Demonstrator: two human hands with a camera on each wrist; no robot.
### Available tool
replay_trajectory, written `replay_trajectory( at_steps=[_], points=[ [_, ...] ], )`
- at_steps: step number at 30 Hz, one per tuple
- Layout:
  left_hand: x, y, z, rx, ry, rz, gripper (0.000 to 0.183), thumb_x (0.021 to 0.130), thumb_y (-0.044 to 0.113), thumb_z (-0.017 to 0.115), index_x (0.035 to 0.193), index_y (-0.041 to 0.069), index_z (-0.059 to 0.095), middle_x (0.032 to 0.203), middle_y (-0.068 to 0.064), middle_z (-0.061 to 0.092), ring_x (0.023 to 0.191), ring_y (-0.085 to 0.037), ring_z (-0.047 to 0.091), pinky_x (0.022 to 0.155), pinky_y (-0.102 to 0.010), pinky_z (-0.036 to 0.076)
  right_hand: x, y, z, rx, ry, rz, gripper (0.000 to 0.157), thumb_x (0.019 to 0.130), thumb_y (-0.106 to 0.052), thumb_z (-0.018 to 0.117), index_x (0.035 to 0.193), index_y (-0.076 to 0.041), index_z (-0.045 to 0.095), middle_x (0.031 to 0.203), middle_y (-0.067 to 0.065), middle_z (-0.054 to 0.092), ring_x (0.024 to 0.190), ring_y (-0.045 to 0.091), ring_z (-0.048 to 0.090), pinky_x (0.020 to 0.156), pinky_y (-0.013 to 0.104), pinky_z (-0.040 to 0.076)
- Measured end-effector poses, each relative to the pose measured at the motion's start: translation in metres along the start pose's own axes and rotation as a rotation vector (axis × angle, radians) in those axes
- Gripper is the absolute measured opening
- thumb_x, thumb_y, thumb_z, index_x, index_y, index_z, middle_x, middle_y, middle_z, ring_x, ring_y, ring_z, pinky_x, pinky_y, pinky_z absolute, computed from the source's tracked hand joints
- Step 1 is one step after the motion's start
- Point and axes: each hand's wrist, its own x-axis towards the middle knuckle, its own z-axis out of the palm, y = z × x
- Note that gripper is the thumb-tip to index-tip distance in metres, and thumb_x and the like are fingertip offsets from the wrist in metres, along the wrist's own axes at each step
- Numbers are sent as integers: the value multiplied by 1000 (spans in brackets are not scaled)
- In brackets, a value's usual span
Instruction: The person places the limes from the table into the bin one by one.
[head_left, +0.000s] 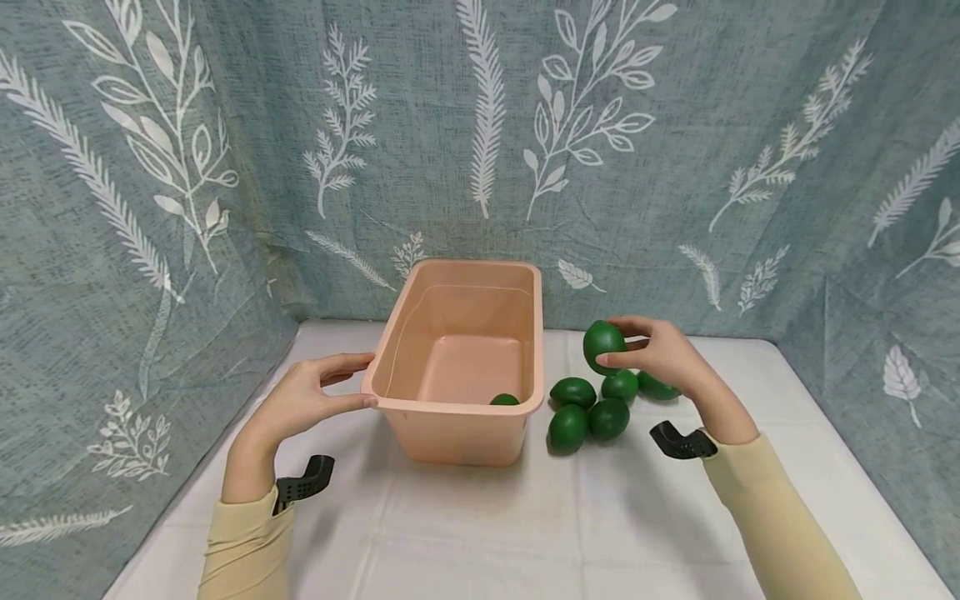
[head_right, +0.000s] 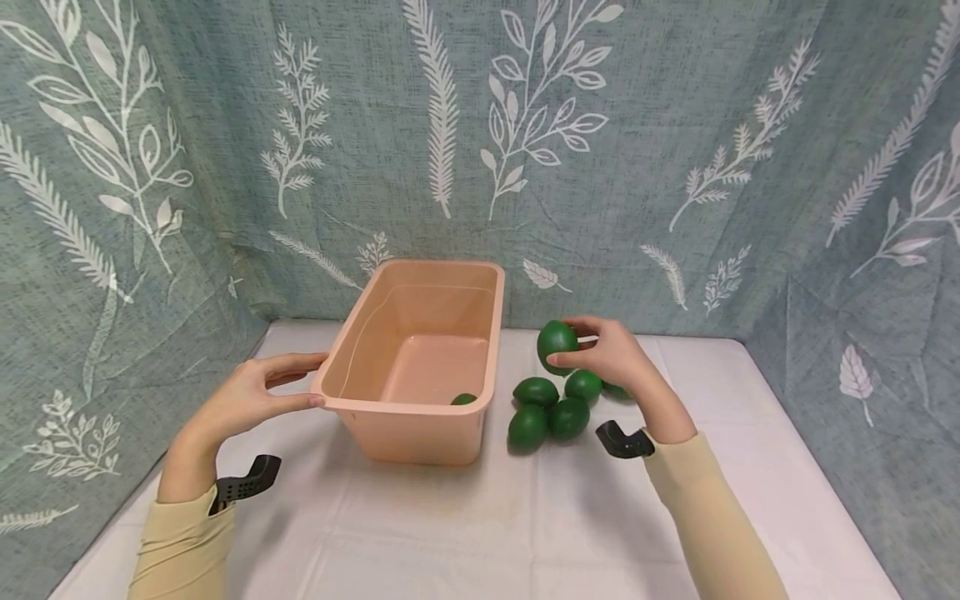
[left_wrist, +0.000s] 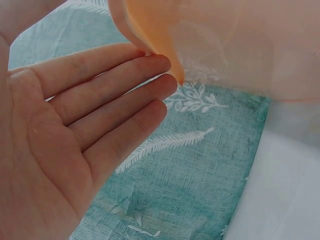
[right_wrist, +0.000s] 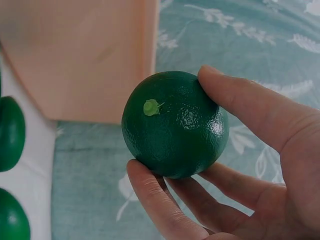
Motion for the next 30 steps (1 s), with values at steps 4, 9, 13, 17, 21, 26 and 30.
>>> replay_trajectory(
  at_steps=[4, 9, 13, 17, 21, 26, 30],
  points=[
    [0, 1, 0, 2, -2, 5, 59, 81, 37, 75, 132, 13, 57, 133, -7, 58, 123, -34, 52, 102, -48, 46, 7, -15, 0, -4, -9, -4, 77, 77, -47, 76, 141, -17, 46, 136, 12, 51, 120, 32, 55, 95, 46, 52],
    [1, 2, 0, 3, -2, 8, 58, 82, 36, 74, 132, 13, 57, 132, -7, 58, 123, -34, 53, 103, -47, 46, 16, -33, 3, -5, -10, -22, 76, 75, -47, 77, 140, -21, 47, 135, 8, 52, 120, 30, 56, 95, 46, 52],
    [1, 1, 0, 5, 0, 13, 58, 82, 35, 75, 132, 12, 57, 132, -8, 58, 123, -34, 53, 103, -46, 46, 23, -46, 5, -5, -18, -43, 75, 75, -46, 78, 139, -23, 48, 135, 6, 53, 119, 29, 56, 96, 47, 51],
    [1, 0, -1, 9, 3, 7, 59, 81, 37, 75, 132, 13, 57, 132, -7, 58, 123, -33, 53, 103, -45, 46, 30, -59, 11, -1, -32, -66, 74, 74, -46, 79, 139, -24, 49, 135, 6, 53, 119, 28, 56, 96, 47, 51],
    [1, -1, -1, 9, 0, -3, 62, 80, 40, 75, 133, 13, 56, 133, -6, 57, 123, -33, 53, 103, -47, 46, 36, -70, 18, 12, -47, -91, 71, 75, -44, 79, 137, -25, 50, 134, 4, 54, 118, 27, 57, 95, 45, 52],
    [0, -1, 1, 8, -3, -6, 62, 80, 40, 75, 133, 13, 56, 134, -6, 57, 124, -34, 52, 102, -48, 46, 43, -80, 29, 38, -85, -109, 70, 75, -42, 79, 136, -24, 51, 134, 2, 54, 117, 24, 57, 94, 43, 53],
    [0, -1, 0, 8, 0, -6, 62, 80, 40, 76, 133, 14, 56, 133, -6, 58, 123, -33, 52, 102, -47, 47, 50, -89, 35, 28, -107, -121, 71, 76, -41, 78, 138, -21, 50, 136, 3, 52, 119, 25, 56, 93, 41, 53]
  ],
)
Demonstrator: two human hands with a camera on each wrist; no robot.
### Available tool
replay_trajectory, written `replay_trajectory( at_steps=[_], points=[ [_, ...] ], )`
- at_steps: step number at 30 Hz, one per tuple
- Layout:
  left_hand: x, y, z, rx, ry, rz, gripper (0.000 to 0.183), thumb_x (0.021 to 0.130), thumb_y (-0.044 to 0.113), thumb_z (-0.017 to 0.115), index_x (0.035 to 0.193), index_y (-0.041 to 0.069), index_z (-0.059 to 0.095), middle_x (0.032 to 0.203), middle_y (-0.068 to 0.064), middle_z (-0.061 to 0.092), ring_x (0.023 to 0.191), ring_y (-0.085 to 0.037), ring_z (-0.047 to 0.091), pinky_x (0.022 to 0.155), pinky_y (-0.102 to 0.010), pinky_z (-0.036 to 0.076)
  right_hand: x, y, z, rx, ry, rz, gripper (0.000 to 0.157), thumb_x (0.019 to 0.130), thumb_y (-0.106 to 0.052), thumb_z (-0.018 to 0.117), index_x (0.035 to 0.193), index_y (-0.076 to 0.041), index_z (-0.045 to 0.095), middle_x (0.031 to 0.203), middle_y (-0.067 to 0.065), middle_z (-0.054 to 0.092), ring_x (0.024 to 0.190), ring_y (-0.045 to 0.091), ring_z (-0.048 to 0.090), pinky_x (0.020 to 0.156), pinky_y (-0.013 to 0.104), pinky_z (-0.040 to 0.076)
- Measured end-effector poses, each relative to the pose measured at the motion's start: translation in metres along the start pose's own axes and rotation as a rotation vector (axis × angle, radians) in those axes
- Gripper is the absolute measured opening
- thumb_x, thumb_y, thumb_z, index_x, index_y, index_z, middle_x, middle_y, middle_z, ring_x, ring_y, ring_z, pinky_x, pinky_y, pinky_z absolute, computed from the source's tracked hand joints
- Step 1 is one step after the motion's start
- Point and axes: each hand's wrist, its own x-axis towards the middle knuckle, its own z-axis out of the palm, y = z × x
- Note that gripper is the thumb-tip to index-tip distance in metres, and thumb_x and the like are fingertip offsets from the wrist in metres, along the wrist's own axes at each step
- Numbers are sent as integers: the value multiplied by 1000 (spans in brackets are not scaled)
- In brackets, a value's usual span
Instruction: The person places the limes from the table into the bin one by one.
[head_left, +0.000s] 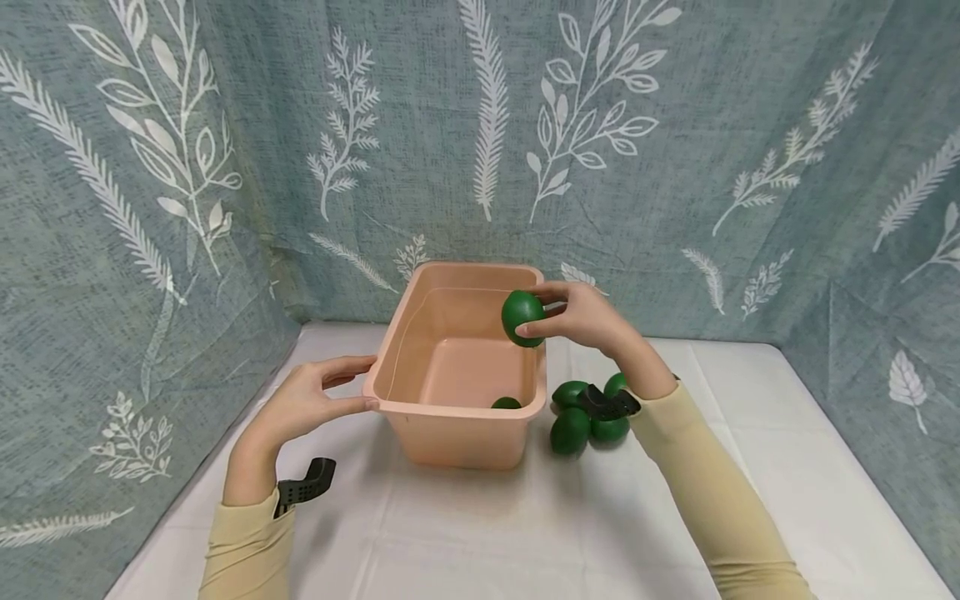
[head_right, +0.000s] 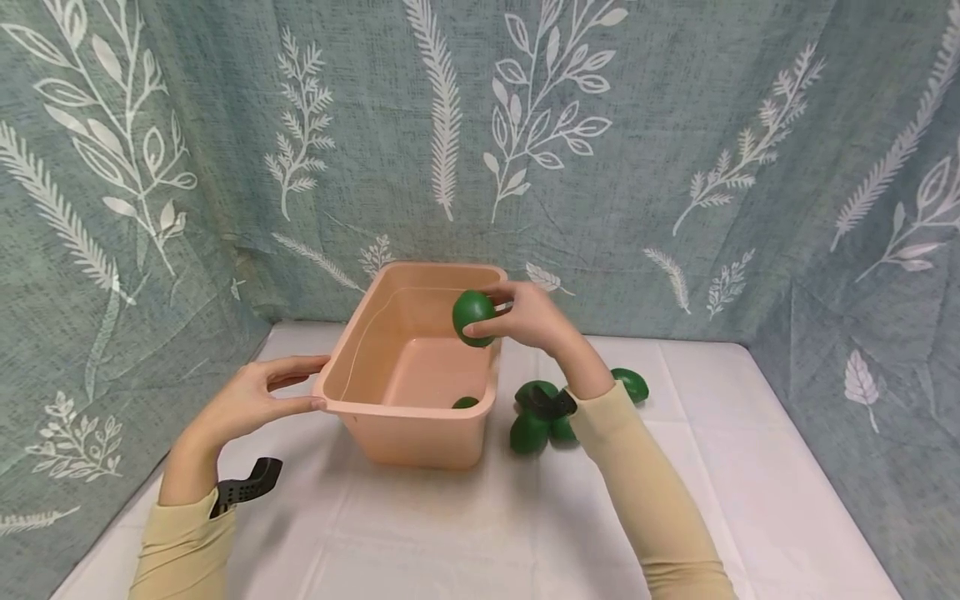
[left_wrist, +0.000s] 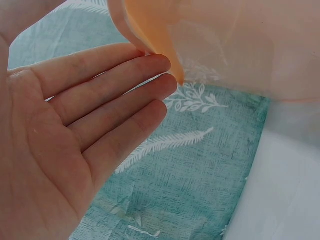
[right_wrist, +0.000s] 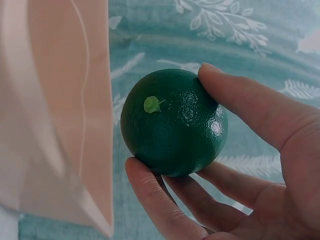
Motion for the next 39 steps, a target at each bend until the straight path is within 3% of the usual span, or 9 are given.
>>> replay_trajectory(
  at_steps=[9, 18, 22, 29, 39],
  points=[
    [-1, 0, -1, -3, -7, -3, 63, 80, 41, 75, 133, 14, 56, 134, -6, 57, 124, -34, 52, 103, -49, 46, 18, -14, 11, -16, -9, -23, 72, 76, -39, 79, 138, -19, 49, 135, 4, 53, 119, 23, 54, 91, 39, 54],
    [0, 1, -1, 4, -6, 3, 62, 80, 40, 75, 133, 14, 56, 133, -5, 57, 124, -32, 52, 103, -46, 46, 28, -16, 18, 110, -10, -56, 66, 82, -34, 75, 140, -17, 47, 138, 7, 51, 123, 25, 52, 95, 38, 54],
    [0, 2, -1, 1, -9, 4, 63, 80, 40, 75, 133, 13, 56, 134, -6, 57, 124, -33, 52, 103, -48, 46, 28, -9, 16, 135, -12, -58, 64, 83, -34, 73, 140, -16, 48, 135, 8, 54, 120, 24, 56, 95, 36, 54],
    [0, 2, -1, -2, -18, -11, 64, 80, 41, 75, 134, 14, 55, 135, -7, 56, 125, -34, 51, 103, -48, 46, 16, 8, 3, 76, -10, -21, 65, 82, -46, 72, 138, -22, 50, 135, 4, 55, 123, 24, 52, 99, 44, 50],
    [1, 2, 0, 12, -21, -19, 63, 80, 43, 74, 134, 16, 55, 135, -6, 56, 125, -34, 51, 103, -50, 46, -8, 51, -19, 42, 47, 86, 67, 84, -46, 69, 140, -18, 47, 137, 9, 52, 126, 32, 49, 102, 50, 47]
  ],
)
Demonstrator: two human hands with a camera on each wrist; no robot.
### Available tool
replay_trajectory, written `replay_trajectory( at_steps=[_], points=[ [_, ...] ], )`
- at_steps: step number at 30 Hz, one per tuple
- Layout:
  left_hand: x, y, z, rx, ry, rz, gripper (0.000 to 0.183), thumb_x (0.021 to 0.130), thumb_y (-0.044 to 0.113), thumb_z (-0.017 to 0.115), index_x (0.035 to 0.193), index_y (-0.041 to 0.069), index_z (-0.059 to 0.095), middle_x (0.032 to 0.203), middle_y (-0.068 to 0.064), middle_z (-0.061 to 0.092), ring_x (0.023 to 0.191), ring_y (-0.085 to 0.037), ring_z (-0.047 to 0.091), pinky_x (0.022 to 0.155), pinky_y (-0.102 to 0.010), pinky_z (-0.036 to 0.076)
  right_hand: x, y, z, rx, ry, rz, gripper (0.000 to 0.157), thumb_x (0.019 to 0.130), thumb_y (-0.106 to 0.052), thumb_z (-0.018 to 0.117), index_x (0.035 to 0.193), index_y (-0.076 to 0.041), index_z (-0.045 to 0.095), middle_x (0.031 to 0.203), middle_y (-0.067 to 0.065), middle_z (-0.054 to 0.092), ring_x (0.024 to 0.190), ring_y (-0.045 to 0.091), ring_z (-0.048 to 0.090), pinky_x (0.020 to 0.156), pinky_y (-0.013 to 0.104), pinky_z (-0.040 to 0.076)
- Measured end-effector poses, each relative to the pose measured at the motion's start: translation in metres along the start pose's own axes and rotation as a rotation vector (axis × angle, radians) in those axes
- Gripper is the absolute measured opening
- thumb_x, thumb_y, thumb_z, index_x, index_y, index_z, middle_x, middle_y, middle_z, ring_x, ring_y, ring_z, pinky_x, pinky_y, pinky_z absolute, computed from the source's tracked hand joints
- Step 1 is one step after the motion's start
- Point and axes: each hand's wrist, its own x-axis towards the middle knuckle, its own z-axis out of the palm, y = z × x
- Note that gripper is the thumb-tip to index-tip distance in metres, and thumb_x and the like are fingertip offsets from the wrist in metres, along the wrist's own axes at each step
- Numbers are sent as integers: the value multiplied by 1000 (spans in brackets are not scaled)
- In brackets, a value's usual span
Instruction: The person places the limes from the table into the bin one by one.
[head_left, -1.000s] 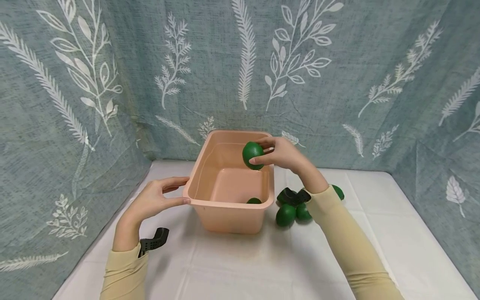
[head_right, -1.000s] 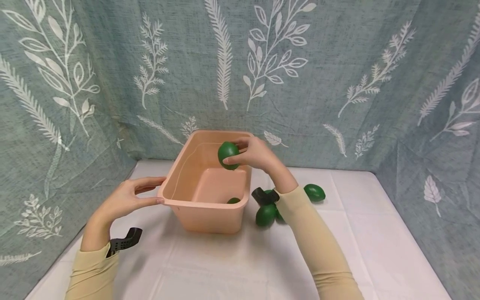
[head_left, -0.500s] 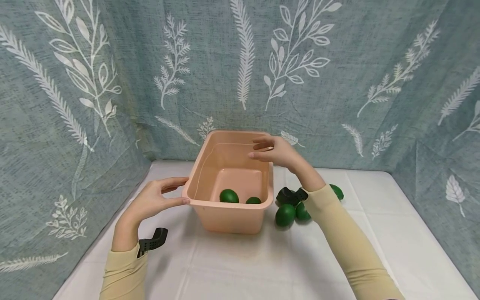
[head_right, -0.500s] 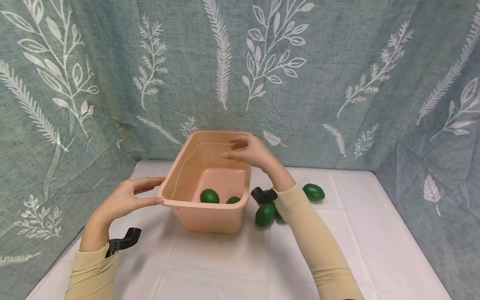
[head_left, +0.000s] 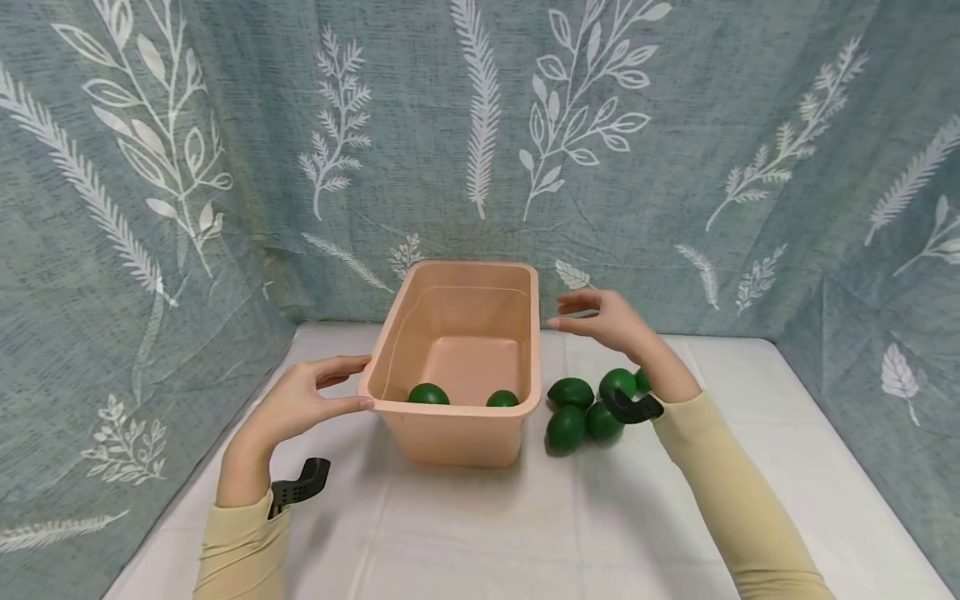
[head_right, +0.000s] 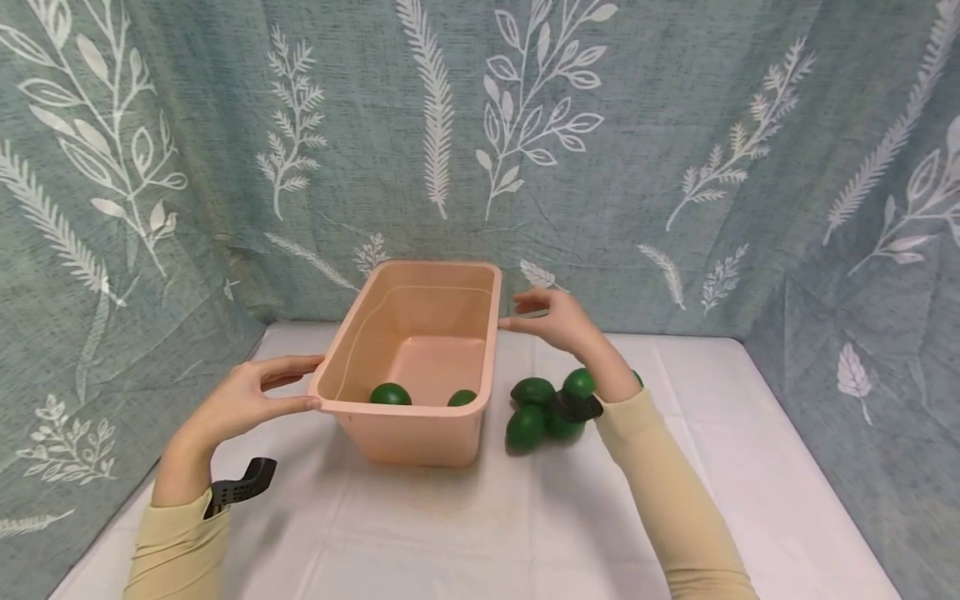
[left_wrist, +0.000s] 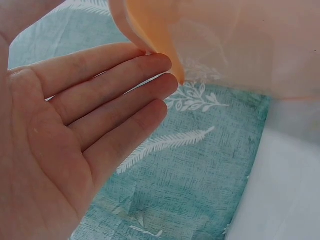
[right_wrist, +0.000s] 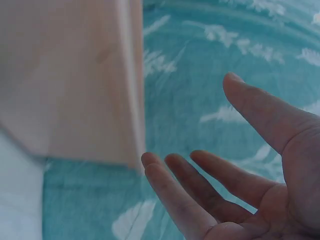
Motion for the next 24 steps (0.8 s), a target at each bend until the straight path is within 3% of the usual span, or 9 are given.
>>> replay_trajectory(
  at_steps=[11, 24],
  points=[
    [-2, 2, 0, 12, 3, 3, 63, 81, 42, 74, 134, 14, 55, 135, -7, 56, 124, -35, 51, 102, -50, 46, -22, 55, -24, -50, 63, 87, 73, 86, -48, 65, 144, -9, 41, 141, 18, 46, 129, 38, 43, 104, 53, 43],
    [-2, 2, 0, 12, 1, 5, 63, 81, 42, 74, 134, 15, 55, 135, -7, 56, 124, -36, 51, 102, -50, 46, -37, 104, -41, -165, 130, 163, 81, 85, -54, 63, 144, -4, 39, 140, 23, 47, 130, 43, 40, 103, 57, 42]
  ],
)
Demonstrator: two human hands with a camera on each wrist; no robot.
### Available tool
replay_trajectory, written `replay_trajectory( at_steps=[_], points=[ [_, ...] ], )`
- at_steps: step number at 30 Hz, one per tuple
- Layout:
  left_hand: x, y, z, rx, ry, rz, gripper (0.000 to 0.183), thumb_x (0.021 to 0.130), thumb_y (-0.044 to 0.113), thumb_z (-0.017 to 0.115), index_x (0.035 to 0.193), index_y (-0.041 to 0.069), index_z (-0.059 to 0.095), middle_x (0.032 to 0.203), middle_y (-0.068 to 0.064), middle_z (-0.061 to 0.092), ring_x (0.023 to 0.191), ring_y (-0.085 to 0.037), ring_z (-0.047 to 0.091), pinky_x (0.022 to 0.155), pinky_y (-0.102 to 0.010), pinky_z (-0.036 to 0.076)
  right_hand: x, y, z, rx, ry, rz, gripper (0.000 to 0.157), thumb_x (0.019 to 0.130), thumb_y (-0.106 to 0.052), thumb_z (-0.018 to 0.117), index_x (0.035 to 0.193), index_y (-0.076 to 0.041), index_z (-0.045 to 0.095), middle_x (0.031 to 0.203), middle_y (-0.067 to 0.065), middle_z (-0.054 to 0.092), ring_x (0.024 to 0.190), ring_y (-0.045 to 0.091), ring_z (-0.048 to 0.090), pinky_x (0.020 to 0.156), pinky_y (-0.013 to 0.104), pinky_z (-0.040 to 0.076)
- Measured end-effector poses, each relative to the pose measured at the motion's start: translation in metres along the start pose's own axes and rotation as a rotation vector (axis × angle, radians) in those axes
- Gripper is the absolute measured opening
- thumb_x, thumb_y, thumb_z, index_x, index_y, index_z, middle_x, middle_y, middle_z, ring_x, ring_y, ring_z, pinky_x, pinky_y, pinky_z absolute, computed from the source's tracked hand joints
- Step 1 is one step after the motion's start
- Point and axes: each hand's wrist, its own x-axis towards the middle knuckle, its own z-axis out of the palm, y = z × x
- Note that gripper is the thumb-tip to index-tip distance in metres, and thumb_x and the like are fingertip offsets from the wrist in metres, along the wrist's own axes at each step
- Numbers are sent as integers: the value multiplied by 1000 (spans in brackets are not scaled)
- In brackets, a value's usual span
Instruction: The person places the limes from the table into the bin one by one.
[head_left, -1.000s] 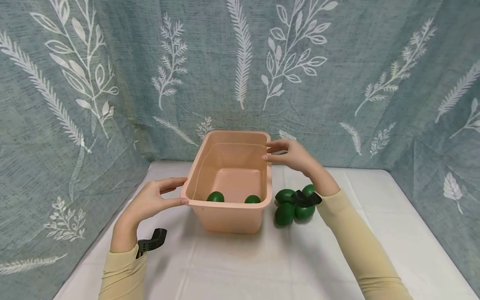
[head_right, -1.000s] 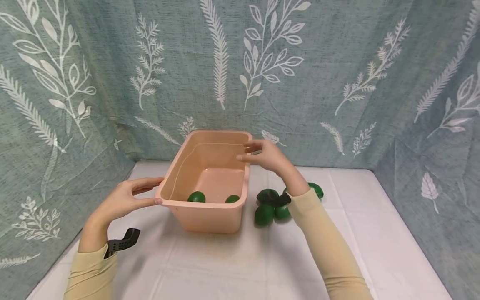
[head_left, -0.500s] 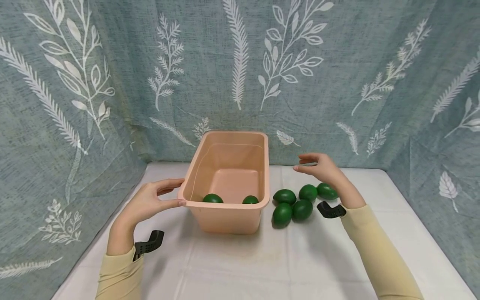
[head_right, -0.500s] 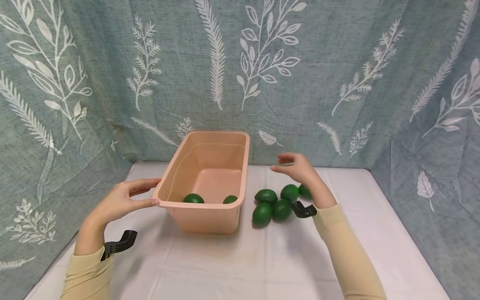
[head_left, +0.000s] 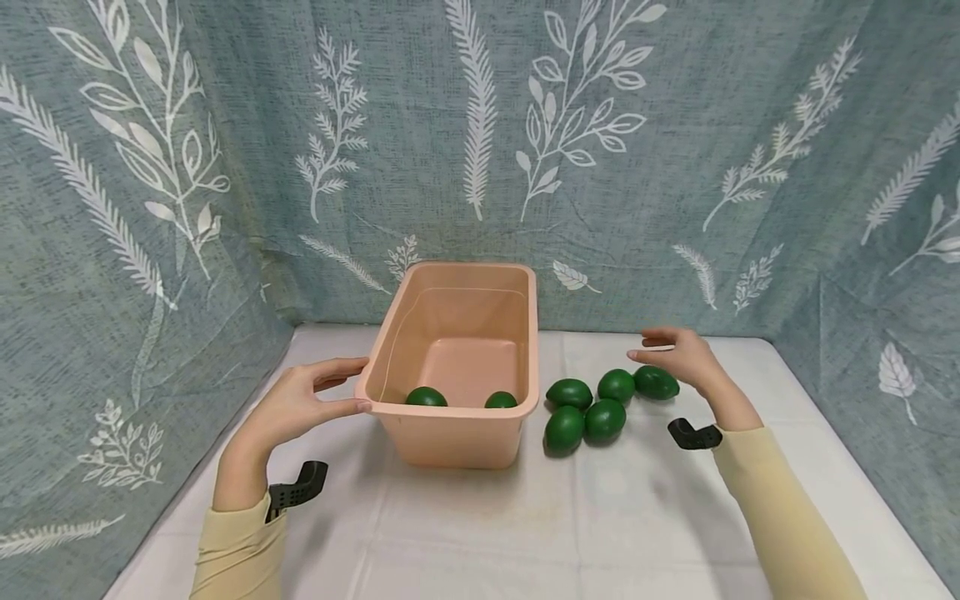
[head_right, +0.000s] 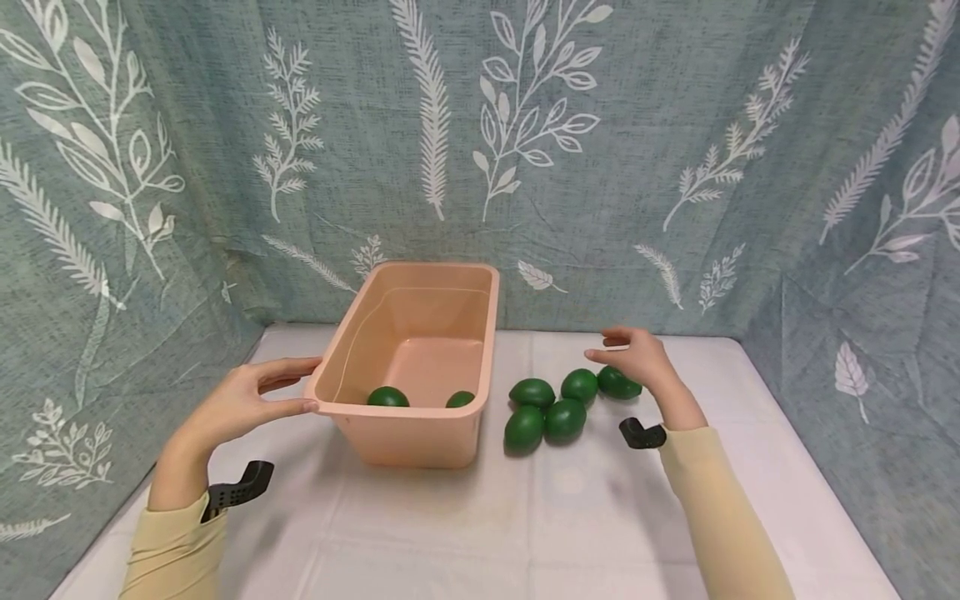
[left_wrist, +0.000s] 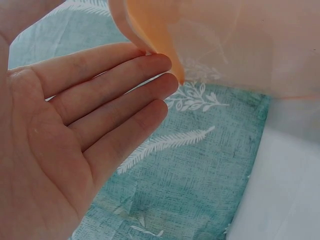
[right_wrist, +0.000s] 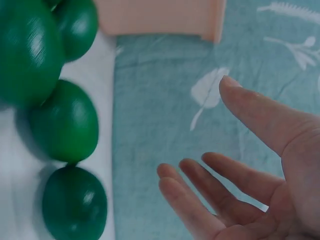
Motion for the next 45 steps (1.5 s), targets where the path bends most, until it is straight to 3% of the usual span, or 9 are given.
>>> replay_trajectory(
  at_steps=[8, 23, 37, 45],
  points=[
    [0, -1, 0, -2, 2, 4, 62, 81, 42, 74, 134, 15, 55, 135, -7, 56, 124, -35, 51, 102, -50, 46, -3, 24, 0, -39, 0, 59, 84, 85, -54, 63, 144, -1, 37, 142, 25, 42, 128, 42, 43, 101, 55, 45],
    [0, -1, 0, -12, 3, 10, 62, 81, 42, 74, 133, 14, 56, 134, -6, 57, 124, -34, 52, 103, -48, 46, 1, 70, 14, -50, 37, 58, 80, 87, -45, 66, 143, 4, 36, 141, 31, 39, 127, 46, 42, 100, 55, 46],
    [0, 1, 0, -9, 2, 12, 63, 80, 40, 75, 134, 13, 56, 134, -7, 57, 124, -34, 52, 103, -48, 46, 15, 88, 30, -46, 25, 98, 80, 85, -40, 70, 144, 1, 35, 143, 34, 33, 128, 51, 35, 101, 61, 40],
    [-1, 0, -1, -9, 7, 7, 63, 80, 40, 75, 134, 14, 55, 134, -7, 57, 124, -34, 52, 103, -48, 46, 14, 85, 35, -34, 31, 108, 77, 86, -39, 69, 143, 1, 36, 142, 35, 32, 126, 52, 35, 99, 61, 41]
  ],
)
